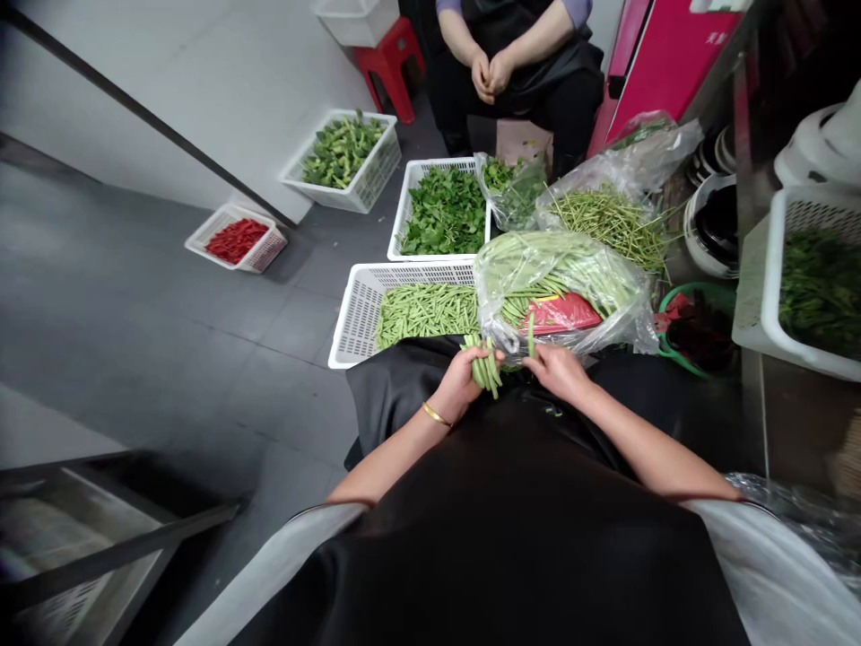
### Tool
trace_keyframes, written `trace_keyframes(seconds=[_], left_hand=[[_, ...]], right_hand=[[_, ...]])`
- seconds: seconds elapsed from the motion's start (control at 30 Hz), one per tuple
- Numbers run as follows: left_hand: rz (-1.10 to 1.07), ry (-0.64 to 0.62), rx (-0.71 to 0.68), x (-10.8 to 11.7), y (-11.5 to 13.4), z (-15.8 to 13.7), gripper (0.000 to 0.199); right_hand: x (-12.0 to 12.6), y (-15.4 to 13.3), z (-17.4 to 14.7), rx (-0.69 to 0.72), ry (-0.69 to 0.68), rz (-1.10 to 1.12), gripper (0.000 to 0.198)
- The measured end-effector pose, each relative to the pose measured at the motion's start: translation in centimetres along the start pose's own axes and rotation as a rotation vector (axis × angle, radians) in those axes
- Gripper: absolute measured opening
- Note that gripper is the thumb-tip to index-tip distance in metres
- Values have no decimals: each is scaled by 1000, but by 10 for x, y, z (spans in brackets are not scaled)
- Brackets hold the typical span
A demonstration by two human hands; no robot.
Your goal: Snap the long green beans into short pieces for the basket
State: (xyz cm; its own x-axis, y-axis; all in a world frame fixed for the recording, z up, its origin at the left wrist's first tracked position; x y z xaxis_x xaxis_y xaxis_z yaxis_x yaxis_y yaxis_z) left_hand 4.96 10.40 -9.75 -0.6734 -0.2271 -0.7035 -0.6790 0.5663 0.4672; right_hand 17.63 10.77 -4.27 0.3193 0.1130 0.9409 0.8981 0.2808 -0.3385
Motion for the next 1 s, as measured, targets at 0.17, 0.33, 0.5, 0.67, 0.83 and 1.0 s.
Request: trace_keyframes(seconds=[0.17, 0.33, 0.5, 0.67, 0.83, 1.0], left_hand=[[189, -25, -194, -16, 12, -6, 30], [248, -127, -84, -22, 3, -12, 31], [251, -188, 34, -27, -5, -18, 35], [196, -20, -47, -14, -8, -9, 30], [27, 165, -107, 14, 7, 5, 23], [-55, 12, 38, 6, 6, 11, 36]], right_hand=[[-22, -42, -16, 42, -216, 57, 26], [15, -37, -8, 74, -226, 505, 30], [36, -8, 8, -48, -119, 584, 28], [19, -20, 17, -69, 19, 33, 22], [-28, -30, -1, 131, -444, 68, 26], [-28, 64, 56, -68, -446, -141, 39]])
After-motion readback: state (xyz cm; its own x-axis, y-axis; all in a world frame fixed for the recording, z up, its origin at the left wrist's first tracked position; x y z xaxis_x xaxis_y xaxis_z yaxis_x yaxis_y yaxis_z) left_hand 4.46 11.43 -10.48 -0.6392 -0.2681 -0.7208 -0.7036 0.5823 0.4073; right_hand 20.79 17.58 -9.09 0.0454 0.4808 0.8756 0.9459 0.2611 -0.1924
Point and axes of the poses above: each hand's wrist, its own z-axis towards the middle knuckle, its own x-axis out of the back of the hand, y = z × x, the point moved 10 cm from there along z, towards the middle knuckle, and after that the axes turned 9 degrees about -z, right-handed, at the moved point
